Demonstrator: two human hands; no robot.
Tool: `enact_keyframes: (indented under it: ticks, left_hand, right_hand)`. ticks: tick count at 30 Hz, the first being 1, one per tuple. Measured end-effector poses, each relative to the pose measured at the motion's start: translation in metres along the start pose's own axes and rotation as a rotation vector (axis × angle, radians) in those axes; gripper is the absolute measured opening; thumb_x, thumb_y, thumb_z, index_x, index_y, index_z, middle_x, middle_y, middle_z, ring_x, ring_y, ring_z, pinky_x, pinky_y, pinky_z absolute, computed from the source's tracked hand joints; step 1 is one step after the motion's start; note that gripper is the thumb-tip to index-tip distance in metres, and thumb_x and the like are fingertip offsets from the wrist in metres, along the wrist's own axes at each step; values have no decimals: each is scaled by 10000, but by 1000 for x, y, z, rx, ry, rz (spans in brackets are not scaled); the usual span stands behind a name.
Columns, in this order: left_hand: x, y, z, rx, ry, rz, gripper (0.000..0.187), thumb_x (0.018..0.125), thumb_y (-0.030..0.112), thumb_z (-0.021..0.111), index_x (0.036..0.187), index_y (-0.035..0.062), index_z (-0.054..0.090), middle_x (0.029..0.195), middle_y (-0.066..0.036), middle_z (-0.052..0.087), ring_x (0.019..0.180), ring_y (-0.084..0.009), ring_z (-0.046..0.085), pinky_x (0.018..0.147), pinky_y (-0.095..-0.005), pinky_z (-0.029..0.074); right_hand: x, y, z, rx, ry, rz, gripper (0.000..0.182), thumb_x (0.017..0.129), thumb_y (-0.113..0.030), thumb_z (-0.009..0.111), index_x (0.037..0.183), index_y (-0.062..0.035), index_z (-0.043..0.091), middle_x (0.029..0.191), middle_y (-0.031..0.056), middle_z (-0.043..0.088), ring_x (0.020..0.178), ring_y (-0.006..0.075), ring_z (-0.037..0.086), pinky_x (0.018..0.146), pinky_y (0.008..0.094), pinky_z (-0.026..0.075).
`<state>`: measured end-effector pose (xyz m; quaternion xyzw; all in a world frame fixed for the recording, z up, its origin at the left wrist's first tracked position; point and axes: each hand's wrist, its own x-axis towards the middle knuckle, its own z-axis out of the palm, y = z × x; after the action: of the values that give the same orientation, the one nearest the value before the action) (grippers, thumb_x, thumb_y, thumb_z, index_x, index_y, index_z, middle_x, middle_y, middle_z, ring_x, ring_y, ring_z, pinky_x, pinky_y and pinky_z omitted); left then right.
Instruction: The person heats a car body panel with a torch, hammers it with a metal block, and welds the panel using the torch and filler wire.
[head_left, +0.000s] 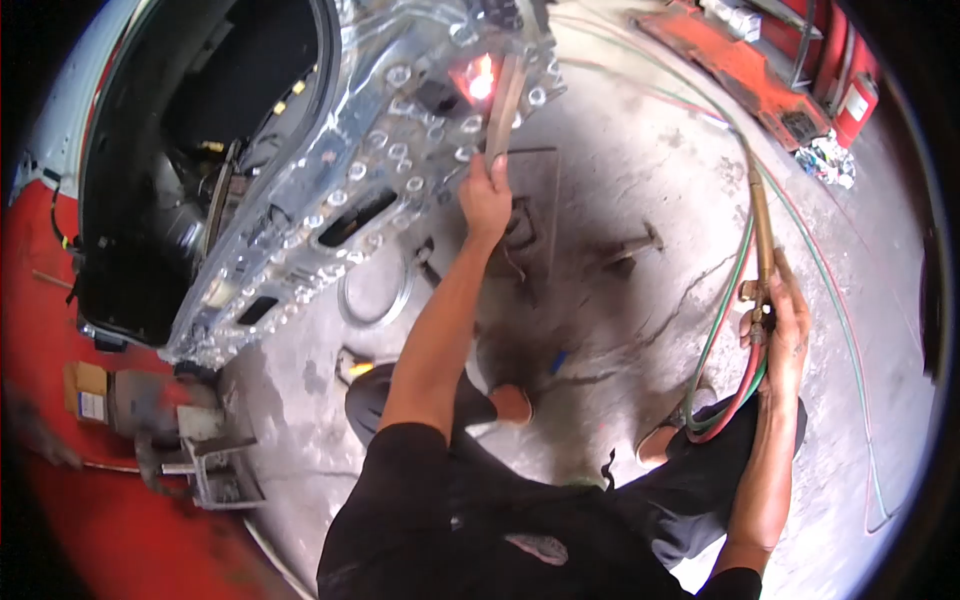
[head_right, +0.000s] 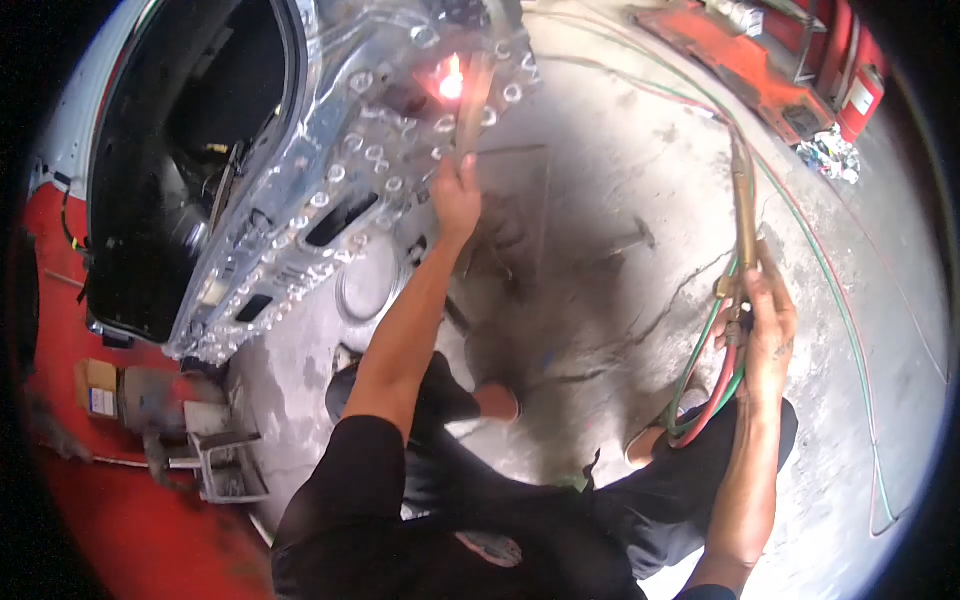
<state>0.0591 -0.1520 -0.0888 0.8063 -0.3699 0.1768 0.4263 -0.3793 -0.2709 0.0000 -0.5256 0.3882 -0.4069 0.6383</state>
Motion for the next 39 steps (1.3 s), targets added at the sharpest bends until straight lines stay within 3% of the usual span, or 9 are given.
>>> enact_keyframes:
  ticks: [4, 8, 16, 20, 21, 26, 30, 32, 39]
  left_hand:
    - [-57, -16, 8, -237, 271, 61, 390, 1096, 353, 578, 990, -19, 626, 779, -267, 669, 740, -515, 664, 635, -536, 494]
    - [-28, 4, 27, -114, 173, -99, 370, 1106, 328, 566, 1038, -30, 631, 735, -247, 629, 699, -473, 647, 657, -519, 488]
    - [-43, 22, 71, -503, 174, -294, 399, 1131, 363, 517, 1071, -25, 592, 810, -112, 580, 727, -252, 555, 708, -428, 487]
    - [-66, 26, 93, -834, 316, -522, 374, 1140, 377, 516, 948, 61, 575, 733, 8, 515, 626, -116, 520, 538, -315, 424]
    - [-76, 16, 76, -753, 224, -331, 370, 1146, 380, 497, 949, 70, 547, 709, 16, 489, 586, -99, 489, 521, -276, 417]
    - [-31, 40, 76, -785, 127, -412, 394, 1129, 411, 531, 1078, 26, 593, 711, -16, 527, 590, -127, 519, 550, -323, 447]
    - [-77, -43, 33, -342, 240, -165, 382, 1089, 339, 605, 1160, -32, 666, 751, -109, 650, 600, -249, 622, 595, -447, 495]
    - [-71, -63, -29, -108, 51, -122, 350, 1052, 328, 656, 1087, -19, 688, 717, -168, 669, 603, -346, 653, 592, -487, 488]
    - [-18, -61, -76, 255, -119, 23, 357, 1013, 385, 705, 1022, 28, 698, 747, -228, 697, 664, -465, 677, 575, -520, 496]
  right_hand:
    - [0, 1, -15, -16, 8, -8, 739, 1048, -433, 639, 1587, 33, 441, 939, 90, 695, 545, 100, 599, 444, 227, 453]
    - [7, 2, -19, -65, 36, -33, 743, 1046, -458, 628, 1582, 28, 458, 933, 97, 697, 548, 99, 595, 449, 225, 444]
    - [12, 1, -17, -77, 35, -36, 804, 1022, -495, 641, 1583, 46, 446, 932, 98, 694, 526, 96, 583, 436, 234, 420]
    - [11, 1, -15, -52, 45, -28, 806, 1017, -490, 652, 1576, 54, 451, 919, 94, 688, 515, 101, 581, 429, 233, 414]
    - [12, 2, -15, -52, 43, -29, 795, 1018, -487, 654, 1574, 46, 460, 917, 93, 689, 515, 100, 585, 427, 231, 410]
    - [16, 0, -12, -63, 40, -27, 798, 1016, -481, 650, 1588, 37, 443, 922, 100, 692, 510, 92, 581, 427, 222, 433]
    - [17, -2, -16, -52, 30, -28, 792, 1019, -465, 641, 1591, 42, 435, 935, 107, 696, 509, 90, 581, 423, 220, 427]
    - [15, 2, -18, -39, 33, -21, 791, 1020, -463, 638, 1591, 45, 434, 939, 111, 696, 510, 91, 583, 423, 221, 426]
    - [13, 0, -14, -48, 2, -36, 717, 1068, -448, 591, 1603, 3, 435, 937, 80, 685, 497, 57, 550, 413, 198, 418]
